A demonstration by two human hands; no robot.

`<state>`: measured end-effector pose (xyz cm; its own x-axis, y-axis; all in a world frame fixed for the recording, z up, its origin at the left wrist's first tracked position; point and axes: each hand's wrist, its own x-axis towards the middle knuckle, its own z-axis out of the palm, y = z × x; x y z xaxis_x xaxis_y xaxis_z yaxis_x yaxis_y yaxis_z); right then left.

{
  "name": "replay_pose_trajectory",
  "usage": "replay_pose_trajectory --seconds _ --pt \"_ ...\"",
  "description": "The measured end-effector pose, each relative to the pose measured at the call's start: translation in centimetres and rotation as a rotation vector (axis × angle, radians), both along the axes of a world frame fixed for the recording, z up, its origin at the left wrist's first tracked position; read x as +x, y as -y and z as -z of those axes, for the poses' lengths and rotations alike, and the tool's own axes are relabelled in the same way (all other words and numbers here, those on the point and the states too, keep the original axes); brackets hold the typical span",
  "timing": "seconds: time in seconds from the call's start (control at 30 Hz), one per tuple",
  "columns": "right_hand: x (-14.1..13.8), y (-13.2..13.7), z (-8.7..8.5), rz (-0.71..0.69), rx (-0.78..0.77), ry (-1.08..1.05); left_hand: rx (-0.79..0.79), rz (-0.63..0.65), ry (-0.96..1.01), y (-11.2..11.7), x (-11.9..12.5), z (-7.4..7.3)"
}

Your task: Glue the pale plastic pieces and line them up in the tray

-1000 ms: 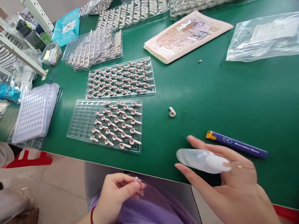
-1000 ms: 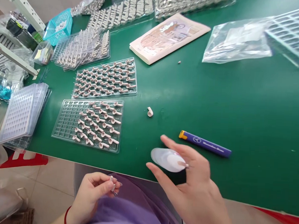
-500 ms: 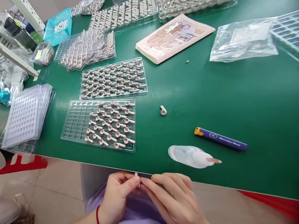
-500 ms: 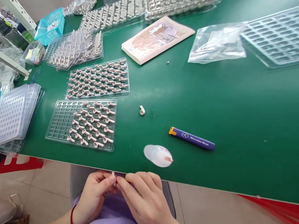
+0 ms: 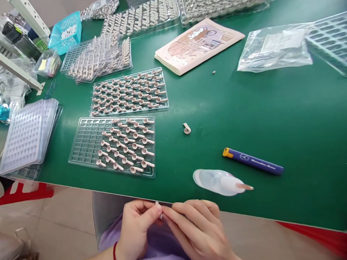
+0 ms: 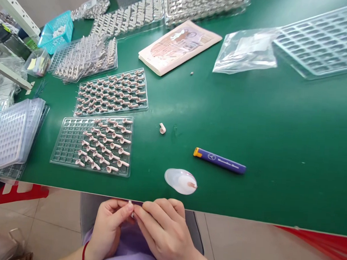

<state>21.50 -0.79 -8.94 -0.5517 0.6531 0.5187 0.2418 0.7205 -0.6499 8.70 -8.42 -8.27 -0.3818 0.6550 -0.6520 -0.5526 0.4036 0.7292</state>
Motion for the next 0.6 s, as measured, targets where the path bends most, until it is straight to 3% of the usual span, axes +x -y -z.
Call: replay_pose_trajectory --seconds 0.4,0.6 --pt "-0.3 0.3 0.0 0.035 -0.009 -0.037 0.004 0.020 0.011 -0.8 -0.8 -0.6" --pt "-0.3 0.5 0.5 0.040 0.019 -0.053 -0.008 0.181 -0.063 -0.2 -1.7 -0.5"
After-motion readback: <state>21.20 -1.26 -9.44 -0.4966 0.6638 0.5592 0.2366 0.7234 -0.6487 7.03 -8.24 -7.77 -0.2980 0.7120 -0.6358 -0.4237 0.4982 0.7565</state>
